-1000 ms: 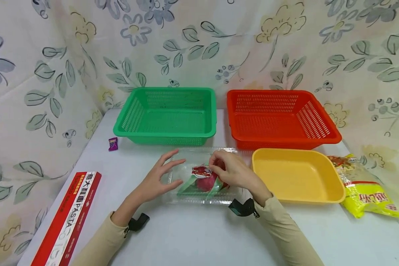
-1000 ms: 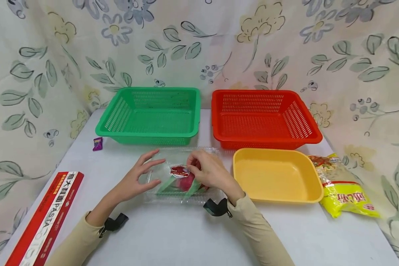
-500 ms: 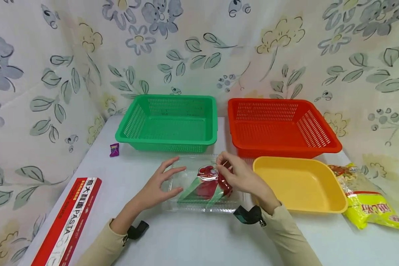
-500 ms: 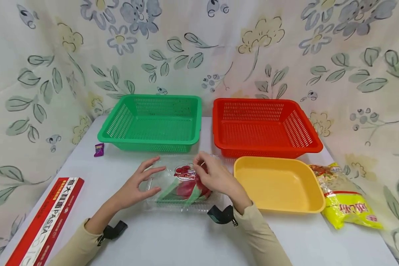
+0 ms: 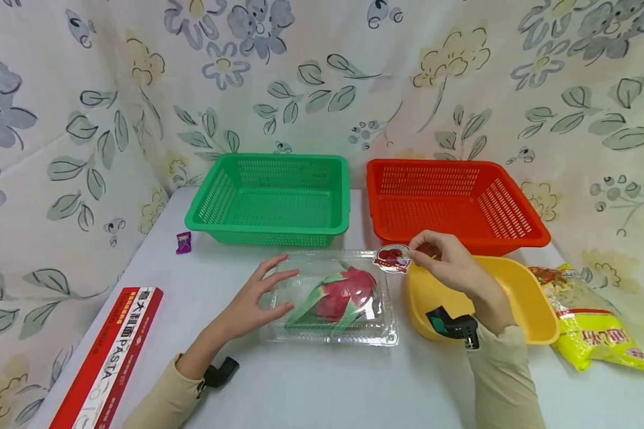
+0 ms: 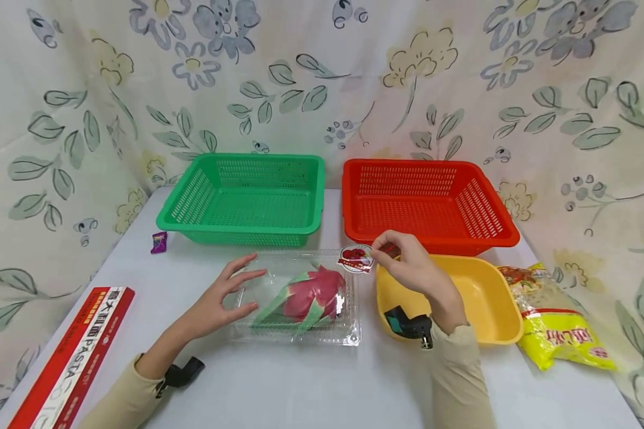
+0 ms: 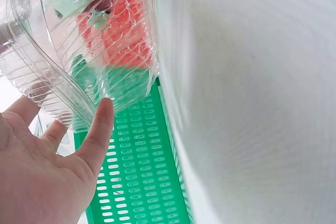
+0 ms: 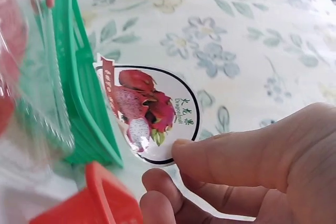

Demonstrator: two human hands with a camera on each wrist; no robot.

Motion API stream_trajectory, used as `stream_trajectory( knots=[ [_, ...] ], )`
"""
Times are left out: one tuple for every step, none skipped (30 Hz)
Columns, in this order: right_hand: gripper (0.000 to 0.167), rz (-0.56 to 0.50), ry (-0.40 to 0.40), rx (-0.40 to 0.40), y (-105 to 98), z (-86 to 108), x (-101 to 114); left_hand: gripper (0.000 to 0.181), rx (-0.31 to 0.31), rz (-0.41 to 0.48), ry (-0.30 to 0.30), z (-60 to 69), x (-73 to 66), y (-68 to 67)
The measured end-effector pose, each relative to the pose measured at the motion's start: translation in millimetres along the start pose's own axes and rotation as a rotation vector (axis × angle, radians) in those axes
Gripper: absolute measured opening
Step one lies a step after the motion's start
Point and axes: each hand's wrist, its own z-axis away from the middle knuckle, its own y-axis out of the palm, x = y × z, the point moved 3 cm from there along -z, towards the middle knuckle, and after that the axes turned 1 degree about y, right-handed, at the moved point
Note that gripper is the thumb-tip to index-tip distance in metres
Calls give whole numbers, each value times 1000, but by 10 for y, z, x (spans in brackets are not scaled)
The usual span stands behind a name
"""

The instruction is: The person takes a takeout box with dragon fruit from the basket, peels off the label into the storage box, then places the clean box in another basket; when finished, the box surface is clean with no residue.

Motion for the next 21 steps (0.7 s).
stream_trajectory(
  knots=[
    [9, 13, 17, -9, -40, 12, -32, 59, 0, -1, -1, 0, -2, 0],
    [10, 27, 31, -15, -78, 25, -60, 59, 1, 0, -1, 0, -7, -1],
    [10, 39, 43, -21, -114, 39, -87, 59, 2, 2, -3, 0, -12, -1],
    [11, 49, 57, -27, -149, 55, -112, 59, 2, 3, -4, -3, -14, -1],
    [11, 58, 70, -31, -183, 69, -132, 59, 3, 5, -4, -4, -15, -1],
    [12, 69, 81, -35, -215, 85, -151, 59, 3, 9, -7, -6, -20, -2],
    [13, 79, 94, -37, -245, 103, -168, 59, 6, 15, -9, -9, -25, -2],
    [15, 84, 103, -36, -274, 121, -184, 59, 9, 23, -13, -11, -28, -3],
    [15, 90, 112, -36, -300, 137, -202, 59, 12, 28, -16, -11, -25, -2],
    [16, 96, 120, -36, -324, 151, -221, 59, 15, 32, -18, -12, -25, -2],
    [17, 100, 128, -35, -346, 163, -241, 58, 17, 37, -20, -12, -26, -1],
    [18, 105, 135, -33, -364, 173, -262, 58, 20, 42, -22, -12, -28, -1],
    [18, 109, 138, -31, -381, 183, -282, 58, 22, 47, -23, -12, -28, 0],
    [18, 111, 139, -31, -397, 190, -301, 58, 24, 48, -25, -10, -28, 0],
    [18, 115, 139, -31, -413, 198, -316, 58, 25, 50, -27, -8, -29, 0],
    [18, 116, 143, -29, -427, 205, -331, 58, 25, 51, -29, -8, -31, -1],
    [19, 117, 145, -28, -439, 211, -343, 58, 23, 49, -28, -7, -28, -1],
    [19, 118, 147, -25, -448, 217, -353, 58, 23, 48, -29, -6, -27, -2],
    [20, 116, 151, -23, -457, 223, -362, 59, 22, 49, -31, -4, -28, -2],
    [20, 114, 157, -20, -464, 228, -372, 59, 20, 47, -31, -1, -26, -2],
    [21, 112, 165, -16, -470, 232, -382, 59, 18, 46, -29, 0, -25, -1]
  ],
)
